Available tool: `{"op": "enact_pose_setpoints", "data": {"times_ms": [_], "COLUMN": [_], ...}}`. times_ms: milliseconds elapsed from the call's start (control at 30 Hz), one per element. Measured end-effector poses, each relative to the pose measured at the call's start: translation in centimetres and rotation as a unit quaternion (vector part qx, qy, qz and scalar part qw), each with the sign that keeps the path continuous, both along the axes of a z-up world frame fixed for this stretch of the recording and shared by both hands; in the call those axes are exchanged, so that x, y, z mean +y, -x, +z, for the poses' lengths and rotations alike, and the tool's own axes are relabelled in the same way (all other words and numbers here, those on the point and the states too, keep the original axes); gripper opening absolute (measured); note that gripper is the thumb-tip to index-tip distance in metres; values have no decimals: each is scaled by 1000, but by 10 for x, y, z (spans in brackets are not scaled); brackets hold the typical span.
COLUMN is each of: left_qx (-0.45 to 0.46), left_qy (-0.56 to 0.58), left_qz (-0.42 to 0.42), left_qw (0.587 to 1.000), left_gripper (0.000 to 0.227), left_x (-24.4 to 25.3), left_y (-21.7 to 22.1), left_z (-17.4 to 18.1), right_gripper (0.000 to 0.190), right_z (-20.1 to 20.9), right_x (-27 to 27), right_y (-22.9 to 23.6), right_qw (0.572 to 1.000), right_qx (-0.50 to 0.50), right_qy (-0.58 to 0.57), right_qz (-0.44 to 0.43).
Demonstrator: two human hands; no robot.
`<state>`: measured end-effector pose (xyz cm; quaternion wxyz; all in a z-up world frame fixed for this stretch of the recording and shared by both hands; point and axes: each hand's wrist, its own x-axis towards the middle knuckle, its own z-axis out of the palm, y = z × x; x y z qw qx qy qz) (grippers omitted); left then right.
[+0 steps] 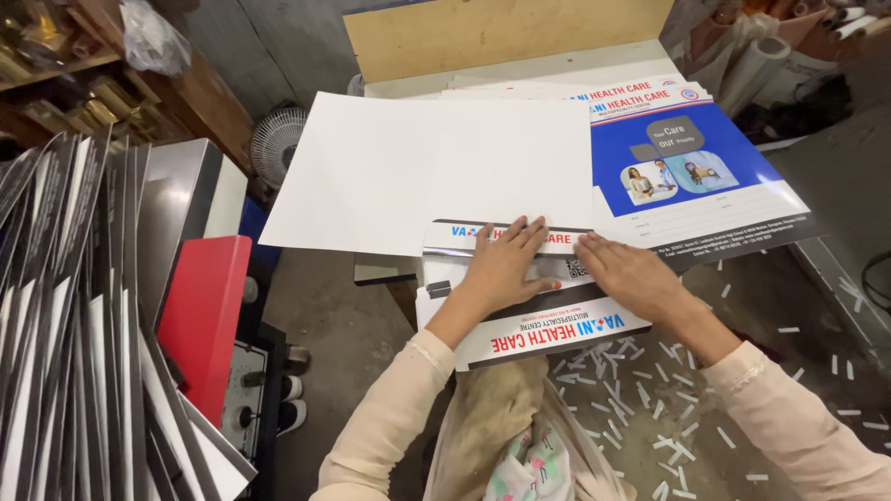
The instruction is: The person assembles printed brochures by inserting a folded white sheet into a printed cover. They pick up a cover, place the insert inside, fold the cover shut, and stack the finished unit on a growing pile. The process is repeated continuously throughout the clip.
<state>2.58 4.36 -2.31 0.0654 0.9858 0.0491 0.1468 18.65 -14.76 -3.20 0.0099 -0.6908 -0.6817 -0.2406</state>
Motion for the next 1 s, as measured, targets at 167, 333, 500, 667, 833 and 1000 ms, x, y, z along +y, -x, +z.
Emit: {"op": "enact_pose_setpoints", "data": {"times_ms": [167, 333, 500, 667, 833, 1000], "left_qx": [-106, -196, -338, -480, -729, -806], "left_qy": [133, 232, 303, 288, 564, 413], "left_qz": [2, -31, -67, 168, 45, -35], "left_qw": [985, 952, 889, 811, 386, 423], "left_gripper": [28, 28, 29, 32, 53, 62], "left_x": [-22, -25, -21, 2, 45, 27], "left_y": [3, 26, 58, 92, 182, 241], "left_z": [37, 87, 103, 117, 157, 176], "right_gripper": [9, 8, 16, 68, 78, 61], "right_z": [56, 113, 177, 211, 169, 160], "right_x": [0, 17, 49, 77, 141, 228], "right_y": [23, 62, 96, 169, 236, 289], "right_qw": [914, 775, 843, 912, 971, 933], "right_qx": [285, 496, 354, 115, 87, 72], "right_qy": [-283, -380, -390, -352, -173, -242], "right_qz": [51, 97, 112, 175, 137, 257]}}
